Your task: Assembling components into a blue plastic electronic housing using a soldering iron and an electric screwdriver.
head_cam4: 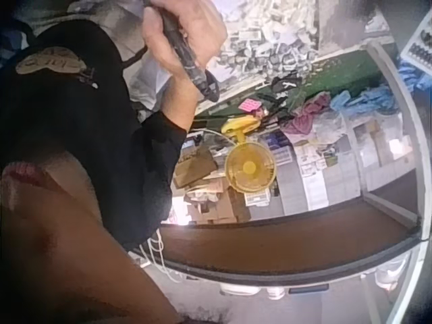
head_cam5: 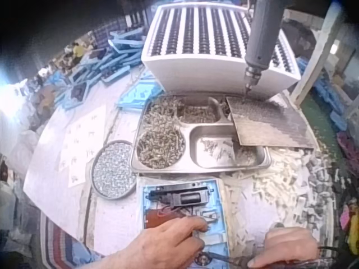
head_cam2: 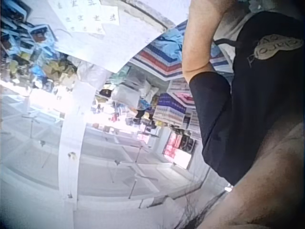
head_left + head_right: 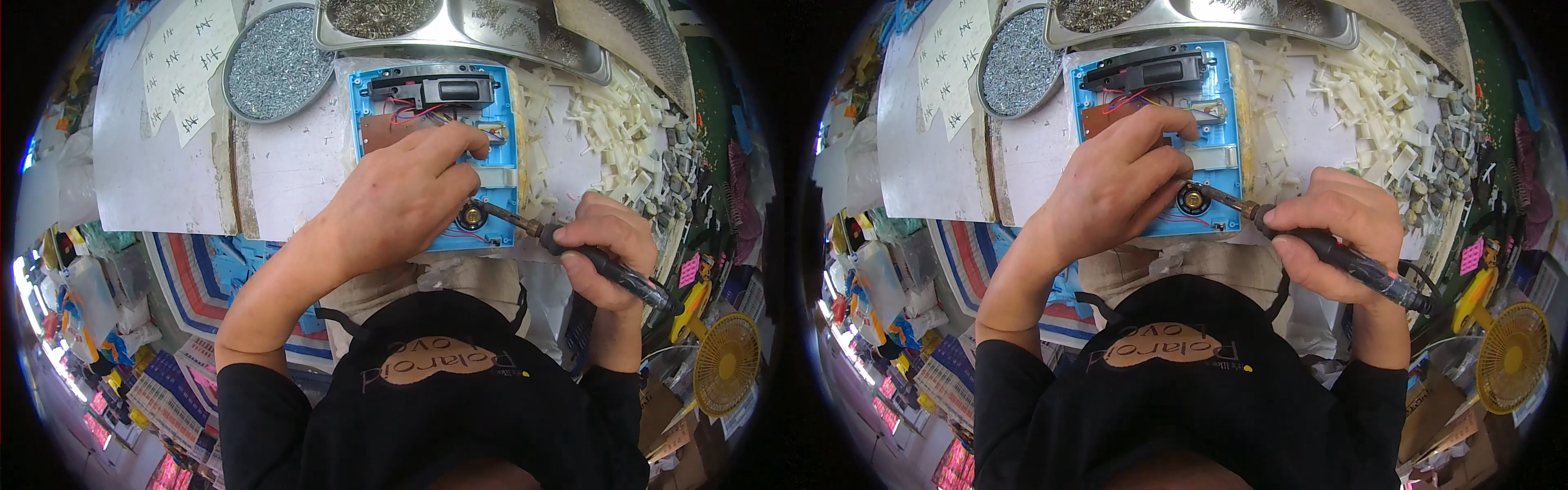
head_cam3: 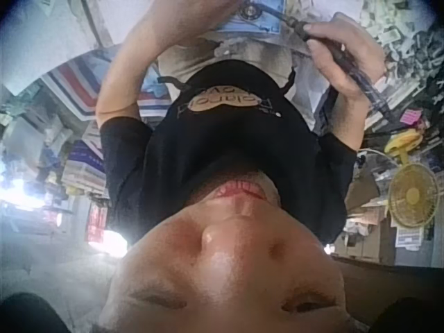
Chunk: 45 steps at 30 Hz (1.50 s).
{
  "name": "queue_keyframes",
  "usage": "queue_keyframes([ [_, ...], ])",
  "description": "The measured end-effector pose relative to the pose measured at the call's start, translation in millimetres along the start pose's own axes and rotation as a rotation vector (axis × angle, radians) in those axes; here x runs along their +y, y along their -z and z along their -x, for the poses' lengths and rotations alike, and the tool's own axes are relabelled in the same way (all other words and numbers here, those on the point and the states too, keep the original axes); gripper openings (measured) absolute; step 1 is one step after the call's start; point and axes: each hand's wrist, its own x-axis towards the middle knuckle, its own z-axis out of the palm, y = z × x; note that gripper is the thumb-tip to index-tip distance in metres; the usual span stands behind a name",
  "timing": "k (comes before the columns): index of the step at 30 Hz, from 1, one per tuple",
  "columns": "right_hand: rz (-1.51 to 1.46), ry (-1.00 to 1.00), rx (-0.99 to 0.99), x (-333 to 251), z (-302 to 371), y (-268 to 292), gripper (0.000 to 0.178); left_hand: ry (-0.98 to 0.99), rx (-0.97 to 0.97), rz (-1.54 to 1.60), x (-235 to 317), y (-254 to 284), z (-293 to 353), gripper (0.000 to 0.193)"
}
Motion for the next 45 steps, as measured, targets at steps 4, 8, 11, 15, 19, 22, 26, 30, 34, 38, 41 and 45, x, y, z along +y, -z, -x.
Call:
queue_keyframes([
  [4,0.01,-0.006,-0.017,0,-1,1,0.024,0.0,-0.006,0.0,0,0,0,0.022],
  [8,-0.001,0.011,0.006,-1,3,7,0.024,-0.004,-0.008,-0.01,0,1,-1,0.022],
  [11,0.006,0.012,0.022,-3,7,12,0.024,0.002,-0.005,-0.011,0,1,0,0.022],
  [15,-0.007,0.018,0.051,-2,11,14,0.023,0.008,-0.017,-0.012,1,2,0,0.021],
  [19,-0.009,0.028,0.07,-1,12,15,0.022,0.003,-0.016,-0.014,1,3,0,0.02],
  [22,-0.014,0.017,0.065,-2,12,14,0.023,0.011,-0.029,-0.02,1,6,-1,0.019],
  [26,0.009,0.022,0.053,-2,10,11,0.023,0.023,-0.036,-0.04,3,4,0,0.018],
  [30,0.01,0.025,0.04,0,8,7,0.023,0.038,-0.041,-0.051,5,3,-2,0.016],
  [34,0.008,0.015,0.03,1,8,6,0.022,0.048,-0.031,-0.067,8,2,-3,0.016],
  [38,0.019,0.01,0.032,2,8,6,0.023,0.04,-0.045,-0.085,8,2,-2,0.017],
  [41,0.018,0.013,0.034,2,8,6,0.023,0.032,-0.048,-0.096,7,2,-2,0.018],
  [45,0.017,0.023,0.044,1,8,7,0.023,0.013,-0.056,-0.135,6,1,1,0.019],
])
